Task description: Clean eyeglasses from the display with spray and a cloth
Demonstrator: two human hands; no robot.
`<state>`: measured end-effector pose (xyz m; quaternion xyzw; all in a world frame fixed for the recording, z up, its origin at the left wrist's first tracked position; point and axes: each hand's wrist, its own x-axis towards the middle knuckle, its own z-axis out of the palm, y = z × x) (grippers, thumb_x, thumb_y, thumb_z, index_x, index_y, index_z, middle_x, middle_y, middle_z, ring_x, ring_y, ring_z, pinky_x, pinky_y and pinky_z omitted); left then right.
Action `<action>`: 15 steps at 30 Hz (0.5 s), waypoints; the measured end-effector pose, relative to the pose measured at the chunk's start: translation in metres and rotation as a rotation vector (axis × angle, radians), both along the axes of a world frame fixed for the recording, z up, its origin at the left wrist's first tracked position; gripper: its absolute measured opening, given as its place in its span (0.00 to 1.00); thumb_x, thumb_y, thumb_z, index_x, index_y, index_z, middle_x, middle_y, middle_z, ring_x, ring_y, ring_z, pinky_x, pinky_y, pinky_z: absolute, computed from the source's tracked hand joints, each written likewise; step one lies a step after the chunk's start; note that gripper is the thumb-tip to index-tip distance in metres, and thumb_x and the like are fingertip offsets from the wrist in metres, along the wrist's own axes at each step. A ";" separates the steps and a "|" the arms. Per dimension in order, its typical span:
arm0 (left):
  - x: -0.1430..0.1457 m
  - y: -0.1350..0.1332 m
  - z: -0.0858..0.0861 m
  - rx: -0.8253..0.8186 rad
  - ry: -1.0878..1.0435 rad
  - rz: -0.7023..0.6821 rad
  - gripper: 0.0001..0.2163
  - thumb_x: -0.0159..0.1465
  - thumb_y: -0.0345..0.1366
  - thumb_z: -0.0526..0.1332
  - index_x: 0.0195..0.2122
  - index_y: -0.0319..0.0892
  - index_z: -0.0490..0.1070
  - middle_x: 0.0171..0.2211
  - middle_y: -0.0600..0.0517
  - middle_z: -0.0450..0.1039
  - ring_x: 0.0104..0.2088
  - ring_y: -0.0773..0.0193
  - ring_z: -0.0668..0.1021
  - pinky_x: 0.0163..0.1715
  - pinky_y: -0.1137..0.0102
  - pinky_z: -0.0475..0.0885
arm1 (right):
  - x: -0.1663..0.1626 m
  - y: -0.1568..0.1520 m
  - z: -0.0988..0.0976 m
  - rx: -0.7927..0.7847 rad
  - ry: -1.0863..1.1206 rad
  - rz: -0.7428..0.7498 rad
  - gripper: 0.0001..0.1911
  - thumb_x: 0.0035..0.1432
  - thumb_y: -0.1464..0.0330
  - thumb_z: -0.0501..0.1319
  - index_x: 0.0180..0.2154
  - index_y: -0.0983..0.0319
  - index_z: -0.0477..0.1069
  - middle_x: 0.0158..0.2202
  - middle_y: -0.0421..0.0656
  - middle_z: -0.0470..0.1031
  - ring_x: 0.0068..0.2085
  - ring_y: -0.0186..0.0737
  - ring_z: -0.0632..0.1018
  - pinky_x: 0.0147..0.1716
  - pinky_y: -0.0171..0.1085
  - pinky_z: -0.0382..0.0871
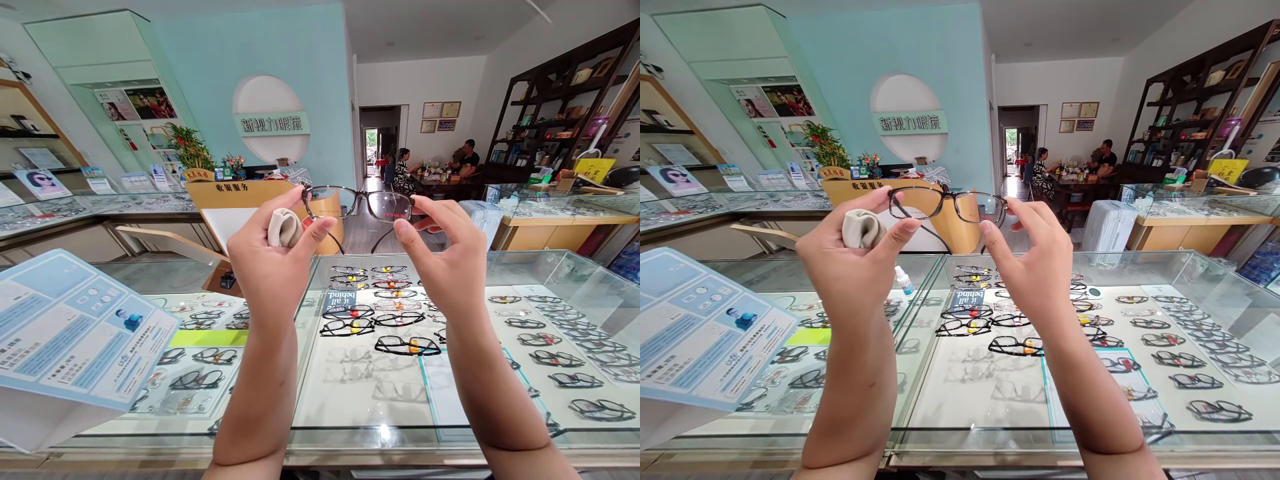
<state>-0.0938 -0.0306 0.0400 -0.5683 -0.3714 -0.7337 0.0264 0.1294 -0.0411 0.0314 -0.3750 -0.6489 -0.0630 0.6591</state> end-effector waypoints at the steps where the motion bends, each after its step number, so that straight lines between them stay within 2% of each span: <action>1: -0.001 0.002 0.000 -0.006 -0.010 -0.028 0.22 0.60 0.48 0.83 0.54 0.51 0.86 0.53 0.48 0.88 0.56 0.50 0.87 0.57 0.57 0.85 | 0.000 0.000 0.000 0.014 0.005 -0.003 0.17 0.70 0.56 0.71 0.56 0.53 0.84 0.49 0.46 0.85 0.43 0.45 0.84 0.48 0.49 0.80; 5: -0.003 0.009 -0.001 -0.038 -0.027 -0.101 0.22 0.60 0.45 0.83 0.55 0.51 0.86 0.52 0.48 0.88 0.57 0.50 0.87 0.58 0.56 0.85 | 0.001 -0.001 0.000 0.065 0.019 -0.019 0.16 0.69 0.57 0.73 0.56 0.53 0.84 0.49 0.45 0.85 0.42 0.44 0.84 0.46 0.48 0.81; 11: -0.004 0.014 -0.004 -0.093 -0.016 -0.103 0.22 0.60 0.47 0.83 0.55 0.54 0.87 0.50 0.49 0.88 0.55 0.52 0.87 0.55 0.57 0.85 | 0.001 -0.002 0.000 0.095 0.021 -0.052 0.17 0.69 0.58 0.73 0.57 0.51 0.84 0.48 0.43 0.83 0.40 0.43 0.83 0.45 0.49 0.80; 15: -0.004 0.018 -0.005 -0.127 -0.002 -0.107 0.24 0.60 0.51 0.82 0.56 0.51 0.86 0.49 0.49 0.88 0.49 0.56 0.86 0.51 0.61 0.85 | 0.002 -0.001 0.000 0.108 0.022 -0.060 0.17 0.69 0.58 0.72 0.57 0.50 0.83 0.47 0.43 0.82 0.40 0.43 0.82 0.44 0.49 0.80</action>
